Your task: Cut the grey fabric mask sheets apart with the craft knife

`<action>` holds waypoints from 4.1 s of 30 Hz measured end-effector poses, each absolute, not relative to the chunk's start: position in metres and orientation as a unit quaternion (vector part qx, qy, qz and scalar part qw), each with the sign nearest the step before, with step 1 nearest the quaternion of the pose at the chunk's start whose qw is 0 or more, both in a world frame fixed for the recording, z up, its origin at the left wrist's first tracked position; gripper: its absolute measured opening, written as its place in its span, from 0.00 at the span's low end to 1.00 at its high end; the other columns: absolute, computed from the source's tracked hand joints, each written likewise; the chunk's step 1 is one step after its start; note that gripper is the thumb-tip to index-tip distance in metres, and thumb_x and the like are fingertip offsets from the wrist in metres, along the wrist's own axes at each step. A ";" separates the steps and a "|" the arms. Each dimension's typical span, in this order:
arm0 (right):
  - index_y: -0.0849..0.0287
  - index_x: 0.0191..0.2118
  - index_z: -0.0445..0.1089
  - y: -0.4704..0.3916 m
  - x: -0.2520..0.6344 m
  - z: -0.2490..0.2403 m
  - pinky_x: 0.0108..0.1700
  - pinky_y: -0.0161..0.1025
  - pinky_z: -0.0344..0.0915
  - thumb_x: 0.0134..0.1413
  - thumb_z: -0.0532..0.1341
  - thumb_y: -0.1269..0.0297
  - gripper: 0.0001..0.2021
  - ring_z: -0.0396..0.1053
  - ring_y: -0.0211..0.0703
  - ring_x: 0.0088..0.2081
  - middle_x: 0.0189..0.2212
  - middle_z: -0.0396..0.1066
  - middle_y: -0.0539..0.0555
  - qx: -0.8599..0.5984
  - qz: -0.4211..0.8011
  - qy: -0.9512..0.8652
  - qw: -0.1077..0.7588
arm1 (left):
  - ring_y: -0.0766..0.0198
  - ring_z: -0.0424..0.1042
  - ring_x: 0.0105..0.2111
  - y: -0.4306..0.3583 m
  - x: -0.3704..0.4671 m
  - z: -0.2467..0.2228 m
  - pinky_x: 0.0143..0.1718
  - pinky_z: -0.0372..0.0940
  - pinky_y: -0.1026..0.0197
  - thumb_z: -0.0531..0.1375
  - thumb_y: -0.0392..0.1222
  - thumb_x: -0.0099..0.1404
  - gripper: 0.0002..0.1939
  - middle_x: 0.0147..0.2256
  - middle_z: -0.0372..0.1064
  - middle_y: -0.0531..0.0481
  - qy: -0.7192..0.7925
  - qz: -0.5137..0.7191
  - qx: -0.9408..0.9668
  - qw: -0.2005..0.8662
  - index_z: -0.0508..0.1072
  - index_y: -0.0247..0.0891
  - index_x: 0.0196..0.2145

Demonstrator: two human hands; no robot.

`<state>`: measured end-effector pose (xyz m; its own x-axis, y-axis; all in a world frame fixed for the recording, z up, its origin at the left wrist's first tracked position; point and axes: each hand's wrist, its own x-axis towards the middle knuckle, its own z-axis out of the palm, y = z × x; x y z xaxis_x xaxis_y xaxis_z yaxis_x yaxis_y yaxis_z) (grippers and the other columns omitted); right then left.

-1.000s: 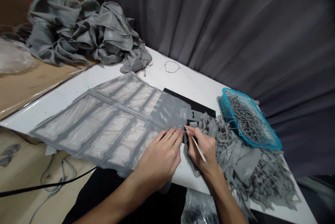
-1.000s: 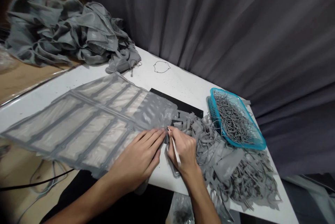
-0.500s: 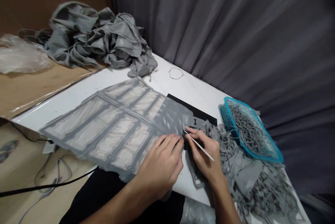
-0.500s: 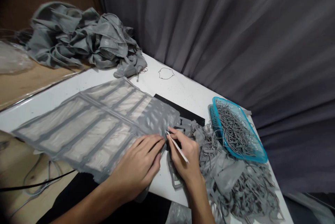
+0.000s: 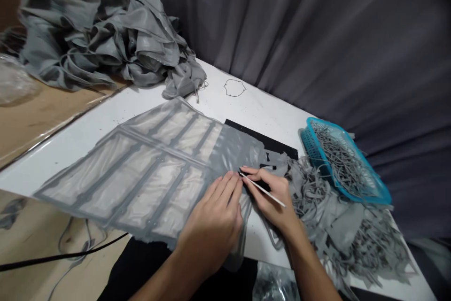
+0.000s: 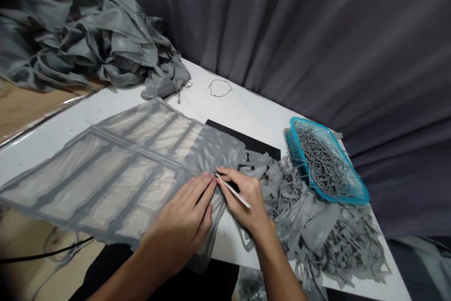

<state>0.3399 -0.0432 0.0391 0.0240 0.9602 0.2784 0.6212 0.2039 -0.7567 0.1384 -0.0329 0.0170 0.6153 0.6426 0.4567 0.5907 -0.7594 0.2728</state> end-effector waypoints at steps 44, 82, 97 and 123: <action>0.54 0.48 0.80 -0.044 0.347 0.039 0.55 0.41 0.85 0.74 0.63 0.77 0.11 0.86 0.53 0.54 0.60 0.82 0.60 -0.495 -0.015 -0.828 0.264 | 0.45 0.72 0.70 -0.037 0.134 0.023 0.73 0.62 0.44 0.52 0.35 0.77 0.28 0.70 0.71 0.29 0.349 0.253 0.896 0.105 0.69 0.20 0.70; 0.51 0.39 0.75 -0.036 0.327 0.035 0.50 0.45 0.85 0.74 0.65 0.66 0.07 0.87 0.54 0.51 0.51 0.87 0.57 -0.596 0.124 -0.690 0.391 | 0.40 0.71 0.71 -0.039 0.139 0.012 0.72 0.64 0.41 0.55 0.33 0.76 0.28 0.69 0.71 0.23 0.327 0.296 0.895 0.061 0.69 0.17 0.69; 0.52 0.37 0.76 -0.038 0.329 0.037 0.54 0.48 0.85 0.72 0.67 0.65 0.08 0.88 0.55 0.50 0.50 0.88 0.59 -0.608 0.162 -0.660 0.410 | 0.38 0.74 0.69 -0.039 0.137 0.018 0.70 0.67 0.40 0.54 0.33 0.75 0.27 0.68 0.73 0.23 0.347 0.290 0.890 0.059 0.71 0.18 0.68; 0.54 0.52 0.79 -0.041 0.337 0.038 0.59 0.45 0.83 0.76 0.60 0.74 0.11 0.84 0.54 0.58 0.58 0.84 0.62 -0.512 -0.011 -0.821 0.253 | 0.41 0.73 0.69 -0.040 0.136 0.018 0.72 0.66 0.43 0.54 0.35 0.77 0.27 0.68 0.73 0.25 0.351 0.298 0.885 0.068 0.72 0.18 0.68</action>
